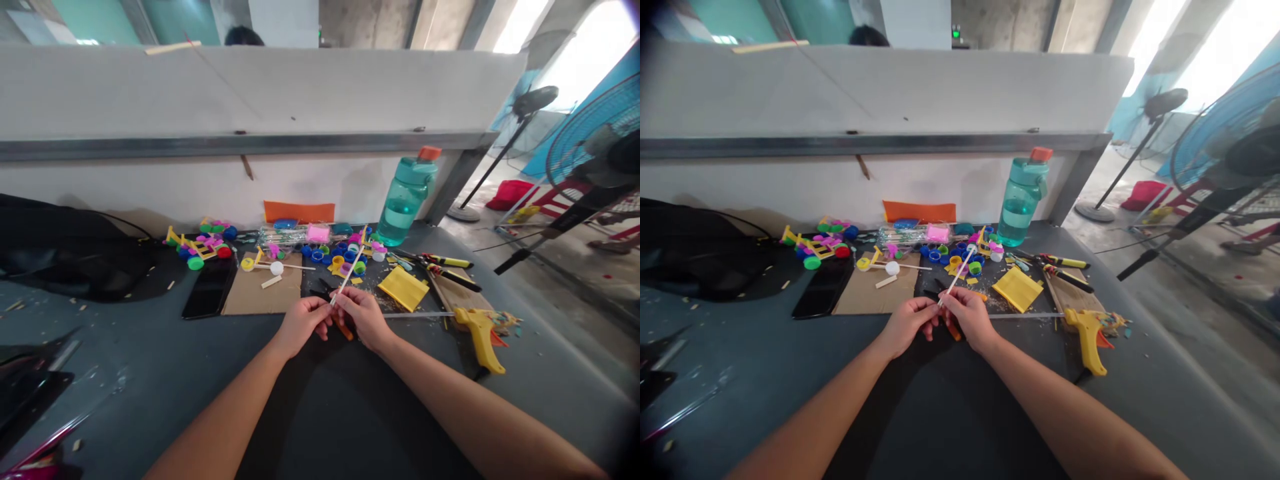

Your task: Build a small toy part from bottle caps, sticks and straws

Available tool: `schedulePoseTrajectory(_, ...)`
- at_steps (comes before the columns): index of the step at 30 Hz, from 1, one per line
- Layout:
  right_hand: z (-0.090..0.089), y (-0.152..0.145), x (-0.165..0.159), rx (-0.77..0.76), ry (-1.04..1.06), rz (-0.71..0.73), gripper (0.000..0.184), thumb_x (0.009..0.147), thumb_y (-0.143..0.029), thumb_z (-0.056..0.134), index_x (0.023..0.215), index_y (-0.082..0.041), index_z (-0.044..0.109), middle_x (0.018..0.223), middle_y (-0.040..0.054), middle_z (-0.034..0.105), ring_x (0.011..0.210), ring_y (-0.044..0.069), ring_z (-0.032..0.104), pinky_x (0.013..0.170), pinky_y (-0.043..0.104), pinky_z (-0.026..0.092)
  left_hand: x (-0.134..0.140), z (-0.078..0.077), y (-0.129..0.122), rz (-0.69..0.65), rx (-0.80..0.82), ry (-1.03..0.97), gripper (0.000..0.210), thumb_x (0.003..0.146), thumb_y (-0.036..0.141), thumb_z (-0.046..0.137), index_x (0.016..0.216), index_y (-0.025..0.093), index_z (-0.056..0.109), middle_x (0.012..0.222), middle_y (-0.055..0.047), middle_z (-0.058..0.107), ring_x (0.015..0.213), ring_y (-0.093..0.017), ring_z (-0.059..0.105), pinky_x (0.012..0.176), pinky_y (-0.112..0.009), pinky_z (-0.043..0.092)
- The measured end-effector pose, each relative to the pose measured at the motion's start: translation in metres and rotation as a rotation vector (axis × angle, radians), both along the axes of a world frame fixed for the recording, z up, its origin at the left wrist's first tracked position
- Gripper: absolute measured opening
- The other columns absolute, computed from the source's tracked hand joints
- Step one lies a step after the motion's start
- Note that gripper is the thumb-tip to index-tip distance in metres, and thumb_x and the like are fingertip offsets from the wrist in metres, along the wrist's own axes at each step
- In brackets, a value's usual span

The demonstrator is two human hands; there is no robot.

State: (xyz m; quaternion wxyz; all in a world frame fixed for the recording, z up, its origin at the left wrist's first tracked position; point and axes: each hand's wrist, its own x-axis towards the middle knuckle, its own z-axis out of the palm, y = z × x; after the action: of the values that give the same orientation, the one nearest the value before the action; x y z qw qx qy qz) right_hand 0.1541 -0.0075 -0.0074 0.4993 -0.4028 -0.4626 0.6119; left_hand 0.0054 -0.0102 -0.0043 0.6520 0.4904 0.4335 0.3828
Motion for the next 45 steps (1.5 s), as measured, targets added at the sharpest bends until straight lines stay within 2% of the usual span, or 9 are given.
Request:
schedulePoseTrajectory(6, 0.0015, -0.0008, 0.0007, -0.017, 0.003, 0.01, 0.025, 0.075, -0.037, 0.066, 0.066, -0.015, 0.059, 0.054, -0.0038, 0.054, 0.043, 0.006, 0.048, 0.039, 0.018, 0.036, -0.004, -0.003, 0.0004, -0.077, 0.013, -0.056, 0.029, 0.08, 0.039, 0.06, 0.072, 0.011, 0.061, 0.062, 0.0, 0.058, 0.046, -0.008, 0.053, 0.045, -0.021, 0.048)
schedulePoseTrajectory(11, 0.0, 0.0012, 0.0015, -0.086, 0.106, -0.008, 0.024, 0.072, -0.038, 0.069, 0.069, -0.014, 0.062, 0.054, -0.0031, 0.055, 0.041, 0.006, 0.047, 0.038, 0.018, 0.037, -0.0058, -0.0036, -0.0003, -0.136, 0.051, -0.124, 0.021, 0.079, 0.031, 0.063, 0.084, 0.011, 0.065, 0.071, -0.002, 0.063, 0.052, -0.008, 0.056, 0.053, -0.023, 0.051)
schedulePoseTrajectory(17, 0.0006, -0.0004, 0.0013, -0.094, 0.095, 0.027, 0.025, 0.072, -0.039, 0.069, 0.069, -0.015, 0.061, 0.051, -0.0047, 0.051, 0.041, 0.006, 0.047, 0.037, 0.017, 0.036, -0.0025, -0.0012, -0.0006, -0.091, 0.113, -0.007, 0.025, 0.078, 0.036, 0.065, 0.076, 0.011, 0.064, 0.069, -0.001, 0.061, 0.05, -0.008, 0.054, 0.05, -0.022, 0.049)
schedulePoseTrajectory(24, 0.0005, 0.0006, 0.001, -0.077, 0.085, 0.022, 0.025, 0.074, -0.037, 0.068, 0.066, -0.015, 0.06, 0.049, -0.005, 0.05, 0.04, 0.007, 0.047, 0.037, 0.017, 0.033, -0.0037, -0.003, -0.0015, -0.065, 0.188, 0.077, 0.026, 0.08, 0.038, 0.062, 0.076, 0.013, 0.064, 0.069, -0.001, 0.062, 0.051, -0.008, 0.056, 0.052, -0.021, 0.047)
schedulePoseTrajectory(32, 0.0028, -0.003, 0.0012, 0.035, -0.002, 0.0, 0.023, 0.072, -0.034, 0.069, 0.085, -0.015, 0.067, 0.054, -0.003, 0.057, 0.048, 0.008, 0.049, 0.045, 0.02, 0.039, -0.0053, -0.0013, 0.0009, -0.034, 0.154, 0.05, 0.028, 0.077, 0.04, 0.064, 0.074, 0.012, 0.064, 0.067, -0.001, 0.062, 0.05, -0.009, 0.056, 0.053, -0.022, 0.047)
schedulePoseTrajectory(40, 0.0011, -0.0047, -0.0003, 0.093, -0.144, -0.109, 0.025, 0.074, -0.039, 0.065, 0.083, -0.016, 0.068, 0.052, -0.0031, 0.054, 0.047, 0.009, 0.047, 0.044, 0.021, 0.038, -0.0036, 0.001, 0.0001, -0.028, 0.105, 0.052, 0.029, 0.074, 0.041, 0.067, 0.073, 0.012, 0.064, 0.064, -0.001, 0.06, 0.049, -0.009, 0.056, 0.051, -0.023, 0.048)
schedulePoseTrajectory(45, 0.0015, -0.0033, -0.0007, 0.06, -0.093, -0.107, 0.023, 0.074, -0.039, 0.067, 0.072, -0.016, 0.065, 0.053, -0.0025, 0.053, 0.047, 0.008, 0.045, 0.044, 0.021, 0.037, -0.005, 0.0005, 0.0003, -0.071, 0.089, 0.025, 0.028, 0.075, 0.039, 0.066, 0.076, 0.011, 0.065, 0.068, -0.002, 0.061, 0.053, -0.009, 0.056, 0.054, -0.023, 0.049)
